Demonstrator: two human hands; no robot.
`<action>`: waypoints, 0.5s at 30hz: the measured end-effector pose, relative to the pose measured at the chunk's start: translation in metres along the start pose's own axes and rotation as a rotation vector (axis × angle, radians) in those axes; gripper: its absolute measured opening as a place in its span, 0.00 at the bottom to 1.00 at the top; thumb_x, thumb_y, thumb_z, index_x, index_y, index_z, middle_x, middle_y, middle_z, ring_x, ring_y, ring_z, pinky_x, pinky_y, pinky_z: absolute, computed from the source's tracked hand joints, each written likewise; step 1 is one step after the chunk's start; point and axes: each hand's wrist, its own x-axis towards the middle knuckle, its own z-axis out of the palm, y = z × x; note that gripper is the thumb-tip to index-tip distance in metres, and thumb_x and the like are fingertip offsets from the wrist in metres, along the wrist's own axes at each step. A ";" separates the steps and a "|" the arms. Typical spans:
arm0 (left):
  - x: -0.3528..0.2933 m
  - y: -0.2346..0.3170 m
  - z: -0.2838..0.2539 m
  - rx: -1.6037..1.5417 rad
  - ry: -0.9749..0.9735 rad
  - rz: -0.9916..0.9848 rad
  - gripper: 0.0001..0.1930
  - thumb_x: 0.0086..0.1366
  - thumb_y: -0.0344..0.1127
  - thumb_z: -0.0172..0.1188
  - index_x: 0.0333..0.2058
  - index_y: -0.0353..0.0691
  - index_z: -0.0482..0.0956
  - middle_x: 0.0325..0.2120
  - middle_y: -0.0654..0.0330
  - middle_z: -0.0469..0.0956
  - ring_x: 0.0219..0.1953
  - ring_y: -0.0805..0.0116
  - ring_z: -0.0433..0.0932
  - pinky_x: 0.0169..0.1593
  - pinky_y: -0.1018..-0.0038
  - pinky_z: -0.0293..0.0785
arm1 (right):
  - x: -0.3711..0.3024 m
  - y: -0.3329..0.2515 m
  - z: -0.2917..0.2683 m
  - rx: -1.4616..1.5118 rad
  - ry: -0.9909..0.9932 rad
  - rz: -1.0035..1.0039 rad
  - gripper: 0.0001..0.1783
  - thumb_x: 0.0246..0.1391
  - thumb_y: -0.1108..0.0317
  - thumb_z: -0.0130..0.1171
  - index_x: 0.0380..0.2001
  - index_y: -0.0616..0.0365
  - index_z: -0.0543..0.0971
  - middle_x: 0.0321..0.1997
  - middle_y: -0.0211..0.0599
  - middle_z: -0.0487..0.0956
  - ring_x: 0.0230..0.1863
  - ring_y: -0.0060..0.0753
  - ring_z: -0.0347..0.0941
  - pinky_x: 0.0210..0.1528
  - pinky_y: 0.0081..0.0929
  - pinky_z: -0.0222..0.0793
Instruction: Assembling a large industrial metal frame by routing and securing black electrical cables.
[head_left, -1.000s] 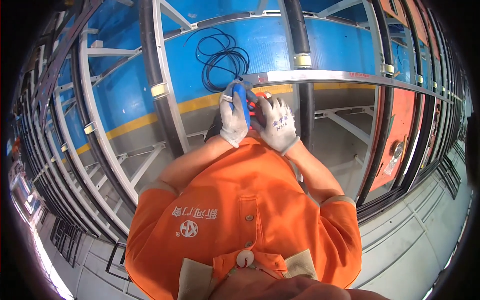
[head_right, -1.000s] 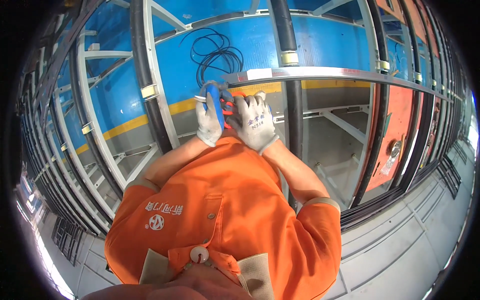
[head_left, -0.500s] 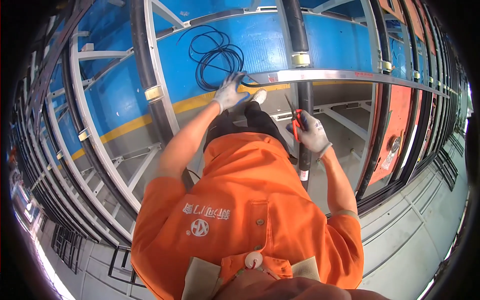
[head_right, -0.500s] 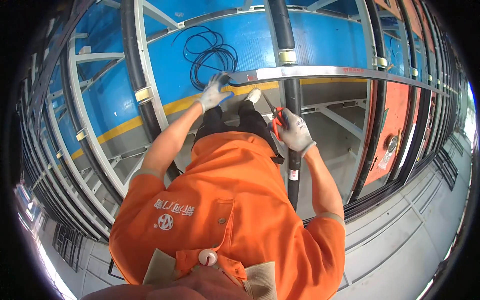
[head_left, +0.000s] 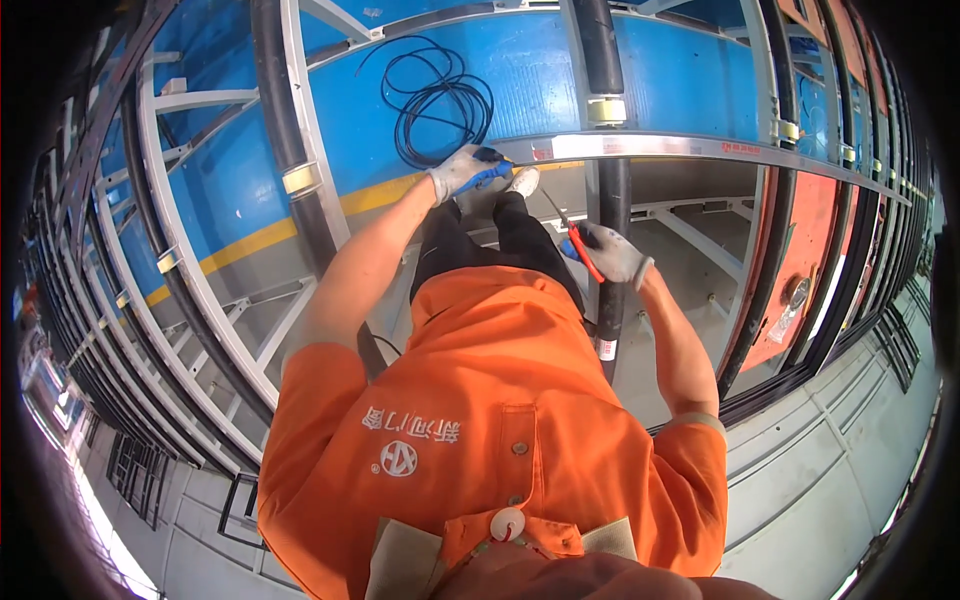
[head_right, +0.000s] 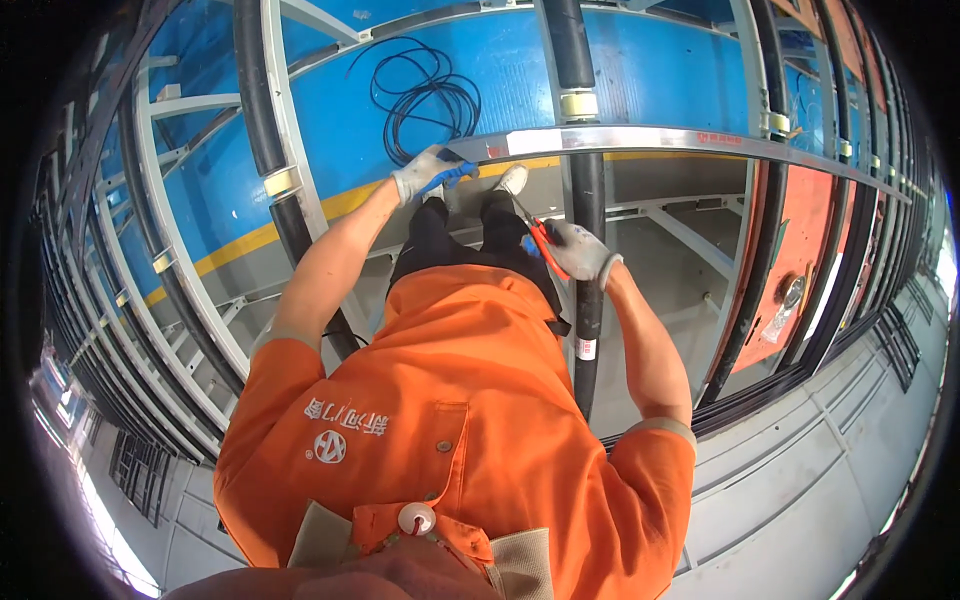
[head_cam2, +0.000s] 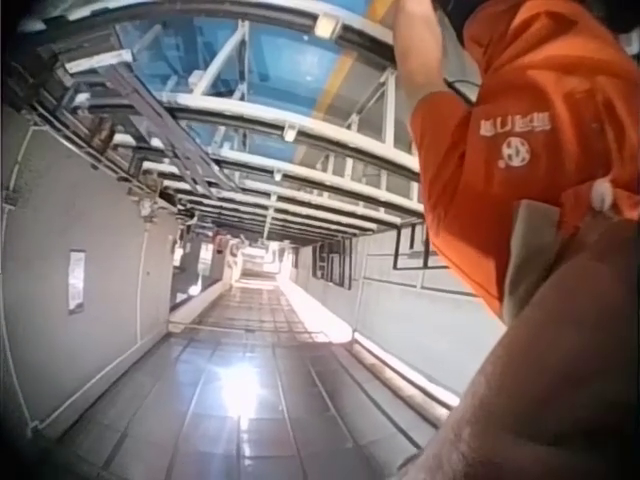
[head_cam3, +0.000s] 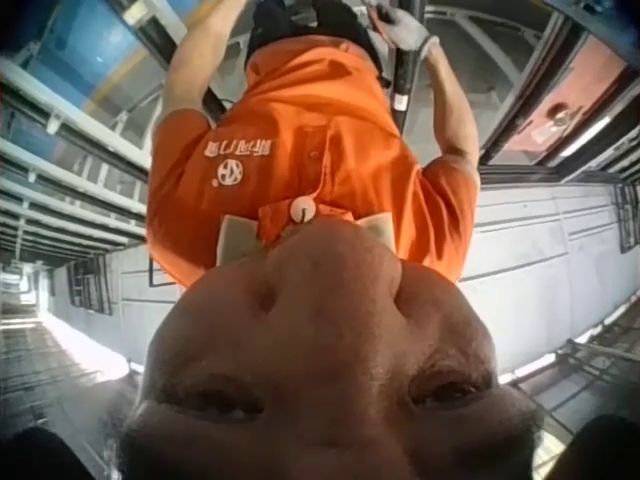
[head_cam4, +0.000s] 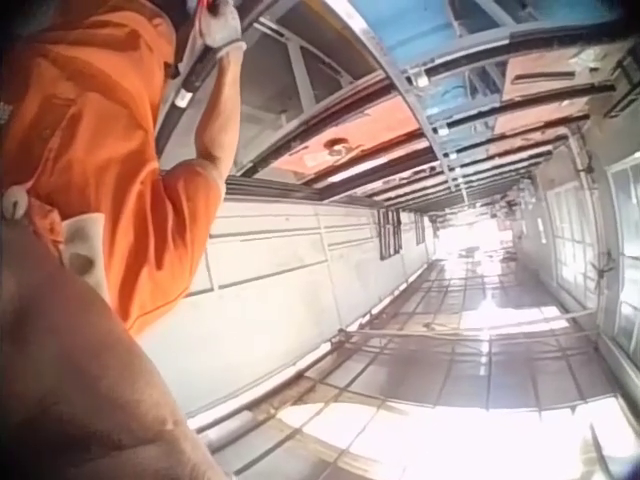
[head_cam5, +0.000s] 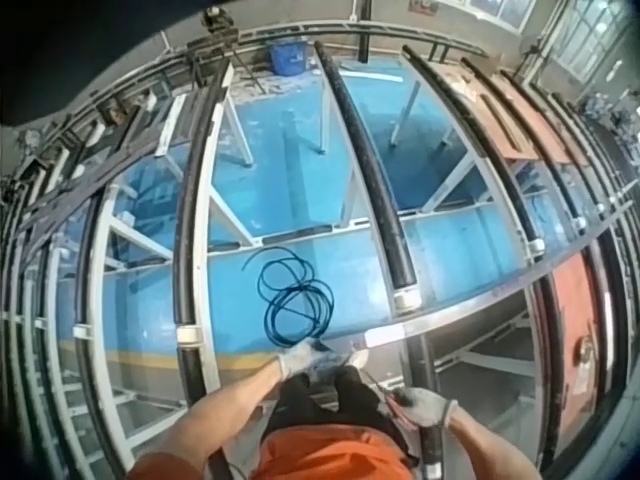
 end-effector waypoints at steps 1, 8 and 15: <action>0.002 -0.001 0.000 -0.017 0.008 0.002 0.13 0.59 0.43 0.64 0.33 0.39 0.83 0.20 0.68 0.73 0.21 0.78 0.66 0.26 0.82 0.62 | 0.006 -0.002 -0.002 -0.007 -0.031 0.014 0.27 0.55 0.43 0.59 0.41 0.59 0.77 0.24 0.32 0.76 0.23 0.26 0.68 0.26 0.26 0.65; -0.005 0.013 -0.012 0.050 -0.062 -0.111 0.19 0.62 0.43 0.64 0.45 0.35 0.79 0.25 0.65 0.78 0.23 0.78 0.69 0.29 0.82 0.68 | 0.061 0.024 0.000 0.040 -0.122 0.029 0.19 0.58 0.52 0.58 0.38 0.60 0.78 0.25 0.28 0.75 0.23 0.18 0.68 0.25 0.16 0.65; -0.011 0.022 -0.015 0.268 -0.164 0.015 0.14 0.65 0.42 0.61 0.43 0.40 0.80 0.25 0.66 0.77 0.27 0.77 0.70 0.40 0.83 0.67 | 0.075 0.012 -0.011 0.195 -0.159 -0.122 0.18 0.60 0.53 0.57 0.35 0.61 0.78 0.24 0.28 0.75 0.23 0.17 0.68 0.23 0.16 0.64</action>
